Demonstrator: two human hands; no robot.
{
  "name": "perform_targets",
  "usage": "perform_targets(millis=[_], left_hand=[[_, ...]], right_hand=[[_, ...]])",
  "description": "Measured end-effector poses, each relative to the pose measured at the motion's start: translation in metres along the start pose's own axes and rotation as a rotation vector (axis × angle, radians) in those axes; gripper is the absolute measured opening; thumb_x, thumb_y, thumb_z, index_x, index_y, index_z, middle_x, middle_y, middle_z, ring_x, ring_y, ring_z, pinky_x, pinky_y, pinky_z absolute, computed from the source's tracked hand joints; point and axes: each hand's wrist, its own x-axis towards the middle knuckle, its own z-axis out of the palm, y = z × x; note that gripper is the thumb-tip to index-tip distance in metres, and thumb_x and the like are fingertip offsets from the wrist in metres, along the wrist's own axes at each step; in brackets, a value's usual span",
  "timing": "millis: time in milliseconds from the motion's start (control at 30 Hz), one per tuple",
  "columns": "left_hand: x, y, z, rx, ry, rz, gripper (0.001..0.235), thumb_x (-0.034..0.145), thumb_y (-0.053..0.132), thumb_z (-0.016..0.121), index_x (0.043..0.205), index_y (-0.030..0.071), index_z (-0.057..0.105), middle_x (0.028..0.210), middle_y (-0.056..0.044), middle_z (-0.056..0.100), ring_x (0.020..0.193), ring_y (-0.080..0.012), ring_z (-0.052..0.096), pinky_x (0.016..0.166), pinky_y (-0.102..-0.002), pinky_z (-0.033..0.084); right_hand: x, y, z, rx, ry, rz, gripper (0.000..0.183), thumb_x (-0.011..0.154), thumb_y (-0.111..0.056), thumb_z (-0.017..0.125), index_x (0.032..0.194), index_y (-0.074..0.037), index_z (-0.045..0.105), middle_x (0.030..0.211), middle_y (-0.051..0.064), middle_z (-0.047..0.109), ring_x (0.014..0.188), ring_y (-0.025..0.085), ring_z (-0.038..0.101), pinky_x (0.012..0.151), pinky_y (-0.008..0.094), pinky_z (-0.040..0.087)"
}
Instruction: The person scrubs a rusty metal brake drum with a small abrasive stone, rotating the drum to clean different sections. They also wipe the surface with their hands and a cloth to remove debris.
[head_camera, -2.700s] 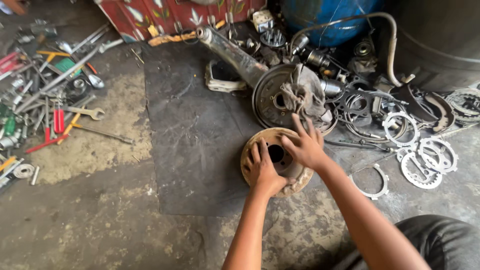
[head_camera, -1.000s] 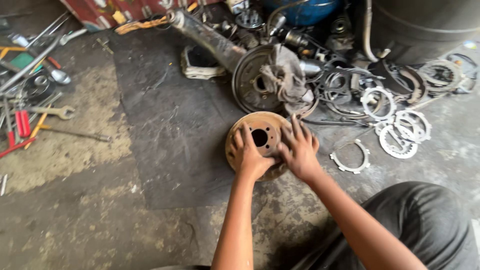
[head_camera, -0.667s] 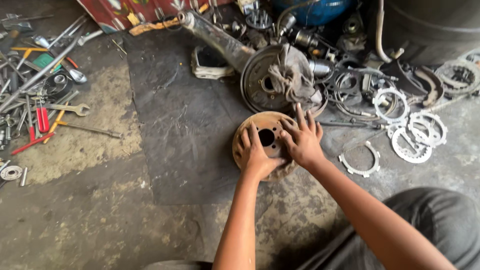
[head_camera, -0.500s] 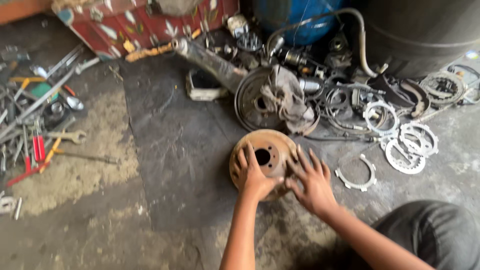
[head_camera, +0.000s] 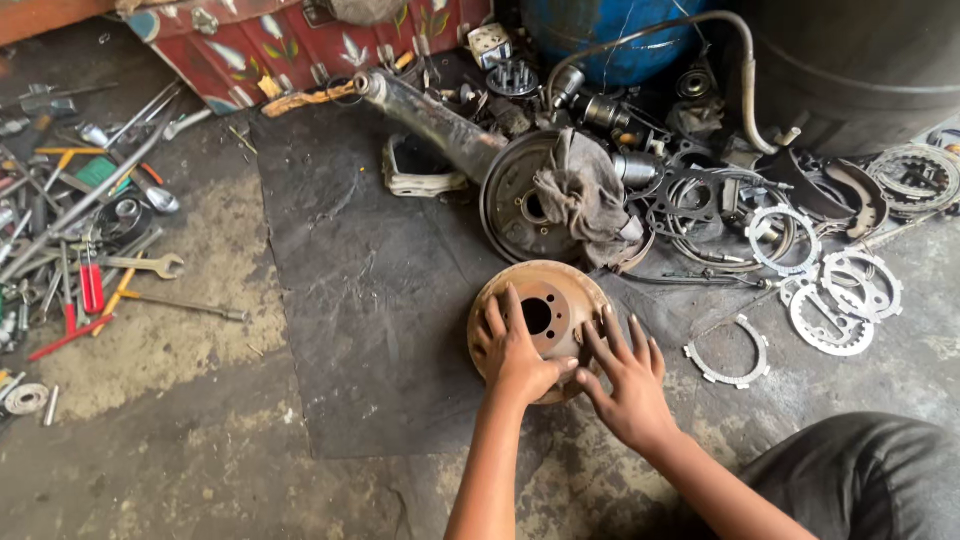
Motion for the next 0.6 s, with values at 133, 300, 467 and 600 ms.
perform_targets(millis=[133,300,467,600], left_hand=[[-0.005,0.002,-0.002,-0.03,-0.014,-0.008,0.14,0.063,0.05,0.095,0.162,0.027,-0.001,0.171,-0.011,0.001,0.154,-0.0446,0.009,0.122,-0.061,0.014],[-0.001,-0.001,0.0,-0.012,0.026,0.028,0.138,0.065,0.046,0.093,0.164,0.026,-0.001,0.171,-0.013,0.004,0.152,-0.0487,0.01,0.12,-0.061,0.017],[-0.002,-0.002,0.001,-0.001,0.016,0.01,0.141,0.061,0.043,0.092,0.164,0.026,-0.002,0.171,-0.012,0.006,0.153,-0.0459,0.013,0.121,-0.061,0.017],[-0.005,0.003,-0.006,-0.015,0.01,0.016,0.138,0.065,0.046,0.092,0.163,0.026,-0.003,0.17,-0.012,0.004,0.153,-0.0458,0.011,0.122,-0.062,0.013]], right_hand=[[0.062,-0.001,0.01,-0.033,0.004,0.054,0.057,0.094,-0.048,0.057,0.146,-0.027,0.054,0.171,0.011,0.016,0.155,0.043,0.011,0.12,0.056,0.009],[0.066,-0.002,0.008,0.069,-0.043,0.064,0.062,0.093,-0.051,0.056,0.15,-0.025,0.051,0.172,0.01,0.015,0.156,0.043,0.011,0.121,0.057,0.009],[0.009,-0.002,0.009,0.036,0.033,0.034,0.071,0.09,-0.055,0.059,0.152,-0.02,0.048,0.169,0.015,0.014,0.154,0.046,0.01,0.119,0.058,0.009],[0.068,-0.011,0.014,0.055,0.035,0.149,0.055,0.097,-0.05,0.053,0.146,-0.025,0.056,0.172,0.014,0.012,0.156,0.044,0.011,0.121,0.057,0.012]])
